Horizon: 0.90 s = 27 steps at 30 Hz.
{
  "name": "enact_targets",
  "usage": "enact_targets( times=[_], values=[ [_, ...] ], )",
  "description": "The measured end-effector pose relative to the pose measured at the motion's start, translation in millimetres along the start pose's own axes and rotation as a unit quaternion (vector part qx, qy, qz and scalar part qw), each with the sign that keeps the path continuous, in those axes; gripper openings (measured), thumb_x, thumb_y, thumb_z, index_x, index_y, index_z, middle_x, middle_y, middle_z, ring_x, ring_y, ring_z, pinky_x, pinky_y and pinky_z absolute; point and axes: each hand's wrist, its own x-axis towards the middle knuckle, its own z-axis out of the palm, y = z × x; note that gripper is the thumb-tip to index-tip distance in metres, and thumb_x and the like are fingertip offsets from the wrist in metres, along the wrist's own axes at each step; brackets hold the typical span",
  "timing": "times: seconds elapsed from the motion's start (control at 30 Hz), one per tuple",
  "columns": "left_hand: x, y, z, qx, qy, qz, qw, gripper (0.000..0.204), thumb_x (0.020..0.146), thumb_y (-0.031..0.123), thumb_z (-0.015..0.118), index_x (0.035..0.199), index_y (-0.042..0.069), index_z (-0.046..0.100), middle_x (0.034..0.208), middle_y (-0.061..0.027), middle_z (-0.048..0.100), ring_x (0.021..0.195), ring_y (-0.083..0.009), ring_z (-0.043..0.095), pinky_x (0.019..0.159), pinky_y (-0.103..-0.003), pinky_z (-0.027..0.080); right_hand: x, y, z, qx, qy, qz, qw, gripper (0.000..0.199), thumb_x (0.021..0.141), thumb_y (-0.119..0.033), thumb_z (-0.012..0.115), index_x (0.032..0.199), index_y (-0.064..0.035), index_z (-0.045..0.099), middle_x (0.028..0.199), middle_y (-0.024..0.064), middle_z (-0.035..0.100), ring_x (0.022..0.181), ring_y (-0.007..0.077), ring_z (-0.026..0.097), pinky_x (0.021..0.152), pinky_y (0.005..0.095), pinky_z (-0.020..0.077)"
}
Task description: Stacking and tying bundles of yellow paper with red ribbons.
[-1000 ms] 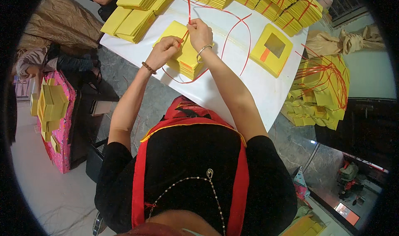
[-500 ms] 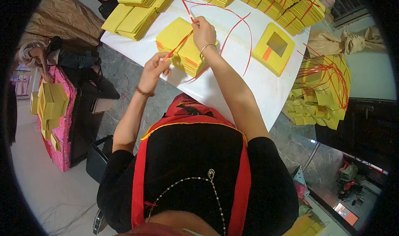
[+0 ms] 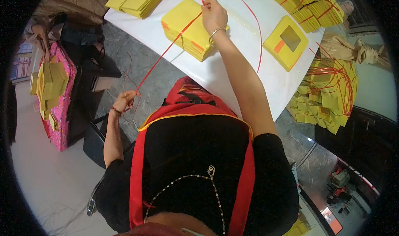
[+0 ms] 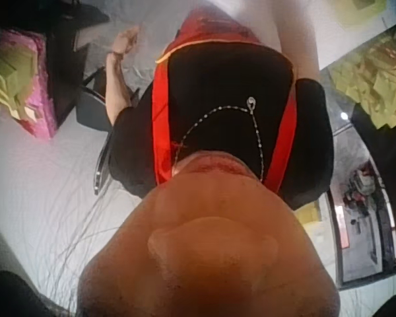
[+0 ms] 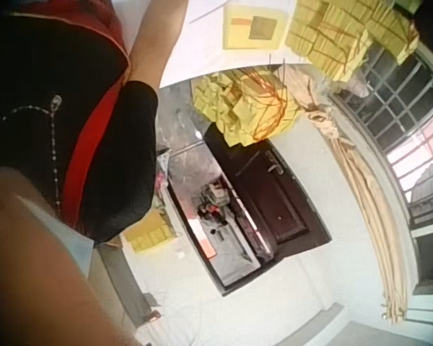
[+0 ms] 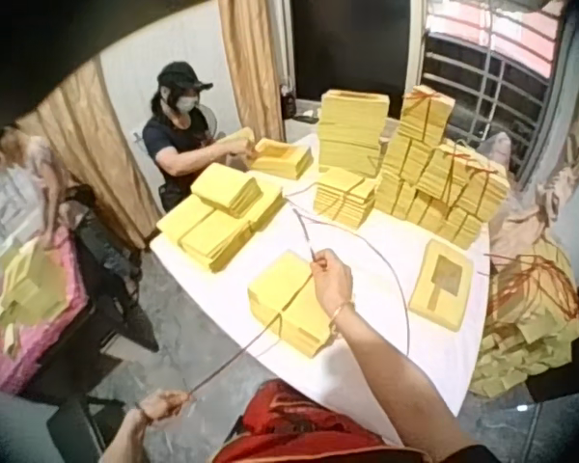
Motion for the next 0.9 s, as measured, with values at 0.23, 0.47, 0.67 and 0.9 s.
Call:
enact_targets(
  times=[0.23, 0.47, 0.67, 0.9],
  values=[
    [11, -34, -4, -0.003, -0.038, -0.026, 0.999, 0.022, 0.087, 0.023, 0.049, 0.089, 0.005, 0.061, 0.052, 0.0023, 0.045, 0.047, -0.0076, 0.042, 0.047, -0.023, 0.035, 9, 6, -2, 0.032, -0.021, 0.074, 0.997, 0.023, 0.072, -0.019, 0.062, 0.091, -0.0078, 0.06, 0.081, 0.0054, 0.065, 0.074, 0.0182, 0.061, 0.067, 0.0293, 0.047],
    [16, -110, -22, -0.02, -0.058, -0.091, 0.994, 0.019, 0.084, 0.018, 0.047, 0.087, 0.006, 0.062, 0.052, -0.001, 0.051, 0.047, -0.0119, 0.05, 0.049, -0.028, 0.04, 3, 5, -3, 0.047, -0.006, 0.07, 0.996, 0.023, 0.071, -0.02, 0.062, 0.092, -0.0106, 0.06, 0.082, 0.0034, 0.065, 0.075, 0.0207, 0.062, 0.068, 0.031, 0.0469],
    [56, -81, 7, 0.495, -0.013, -0.023, 0.868, 0.05, 0.079, 0.027, 0.05, 0.123, 0.005, 0.041, 0.122, -0.0182, 0.046, 0.113, -0.0301, 0.044, 0.091, -0.036, 0.037, 3, 6, 1, 0.05, -0.002, 0.042, 0.998, 0.017, 0.072, -0.018, 0.063, 0.086, -0.0098, 0.06, 0.079, 0.0033, 0.065, 0.074, 0.0184, 0.061, 0.067, 0.0293, 0.047],
    [82, 128, 104, 0.024, 0.223, 0.412, 0.883, 0.051, 0.078, 0.033, 0.06, 0.116, 0.002, 0.045, 0.104, -0.0178, 0.057, 0.098, -0.0269, 0.055, 0.085, -0.035, 0.041, 4, 6, -3, 0.032, 0.011, 0.03, 0.999, 0.016, 0.07, -0.016, 0.065, 0.084, -0.008, 0.061, 0.078, 0.0047, 0.065, 0.073, 0.0178, 0.062, 0.067, 0.0285, 0.0471]
  ],
)
